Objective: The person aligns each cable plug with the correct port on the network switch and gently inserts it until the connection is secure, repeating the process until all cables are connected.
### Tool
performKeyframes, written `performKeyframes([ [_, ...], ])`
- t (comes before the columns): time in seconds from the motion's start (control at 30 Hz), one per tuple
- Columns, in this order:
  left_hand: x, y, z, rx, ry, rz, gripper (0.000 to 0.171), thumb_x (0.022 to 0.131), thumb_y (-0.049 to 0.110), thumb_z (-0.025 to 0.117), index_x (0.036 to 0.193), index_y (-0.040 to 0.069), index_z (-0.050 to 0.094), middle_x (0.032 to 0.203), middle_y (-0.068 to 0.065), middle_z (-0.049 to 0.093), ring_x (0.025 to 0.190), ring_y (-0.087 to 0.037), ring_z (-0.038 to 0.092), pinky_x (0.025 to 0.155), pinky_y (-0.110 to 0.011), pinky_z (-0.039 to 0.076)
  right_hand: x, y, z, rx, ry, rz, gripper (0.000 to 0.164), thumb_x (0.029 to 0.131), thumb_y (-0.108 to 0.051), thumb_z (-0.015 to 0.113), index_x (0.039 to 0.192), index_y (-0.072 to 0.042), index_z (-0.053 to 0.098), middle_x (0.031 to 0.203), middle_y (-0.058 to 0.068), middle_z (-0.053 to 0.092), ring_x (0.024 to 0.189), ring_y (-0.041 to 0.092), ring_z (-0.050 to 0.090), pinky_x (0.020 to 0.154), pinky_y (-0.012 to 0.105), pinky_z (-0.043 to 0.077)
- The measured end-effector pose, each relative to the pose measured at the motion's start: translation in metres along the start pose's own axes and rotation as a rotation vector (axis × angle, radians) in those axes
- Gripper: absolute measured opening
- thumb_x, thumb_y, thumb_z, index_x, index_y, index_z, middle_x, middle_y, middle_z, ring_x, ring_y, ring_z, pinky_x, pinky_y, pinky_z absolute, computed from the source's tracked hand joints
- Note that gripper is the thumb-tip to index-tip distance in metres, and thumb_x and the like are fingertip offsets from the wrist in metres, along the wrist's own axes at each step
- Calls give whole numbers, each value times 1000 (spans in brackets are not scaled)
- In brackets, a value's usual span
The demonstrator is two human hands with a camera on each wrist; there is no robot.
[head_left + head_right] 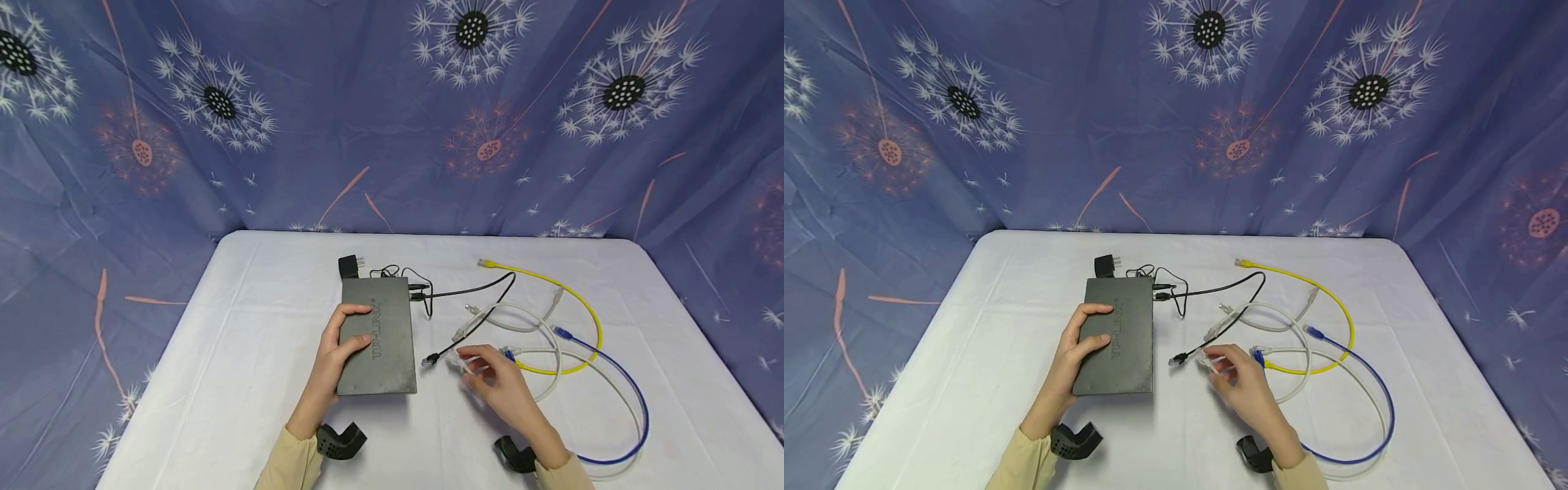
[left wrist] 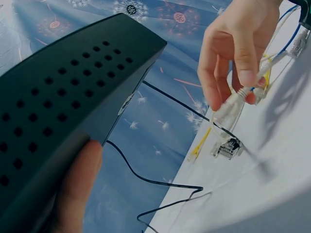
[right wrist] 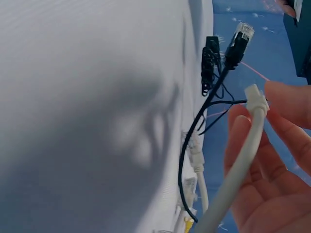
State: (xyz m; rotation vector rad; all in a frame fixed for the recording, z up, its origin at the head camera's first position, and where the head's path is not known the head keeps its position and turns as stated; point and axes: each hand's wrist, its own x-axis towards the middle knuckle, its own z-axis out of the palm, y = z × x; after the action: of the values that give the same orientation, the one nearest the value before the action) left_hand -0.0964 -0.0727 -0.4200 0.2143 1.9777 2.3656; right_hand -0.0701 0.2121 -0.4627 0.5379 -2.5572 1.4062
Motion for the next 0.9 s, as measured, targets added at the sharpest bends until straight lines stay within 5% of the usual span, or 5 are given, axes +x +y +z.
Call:
performKeyframes([
  [0.43, 0, -1, 0, 3, -2, -2, 40, 85, 4, 57, 124, 12, 55, 127, -10, 46, 106, -30, 45, 85, -40, 37, 14, -39, -18, 24, 129, -139, 40, 65, 27, 69, 99, 7, 65, 91, 18, 61, 77, 22, 59, 63, 19, 48],
  [0.9, -1, -3, 0, -3, -6, -8, 40, 85, 4, 57, 124, 11, 56, 127, -10, 46, 104, -31, 45, 82, -39, 39, 35, -41, -45, 137, 151, -216, 40, 75, 25, 63, 110, 8, 64, 100, 17, 61, 89, 14, 58, 70, 17, 48],
])
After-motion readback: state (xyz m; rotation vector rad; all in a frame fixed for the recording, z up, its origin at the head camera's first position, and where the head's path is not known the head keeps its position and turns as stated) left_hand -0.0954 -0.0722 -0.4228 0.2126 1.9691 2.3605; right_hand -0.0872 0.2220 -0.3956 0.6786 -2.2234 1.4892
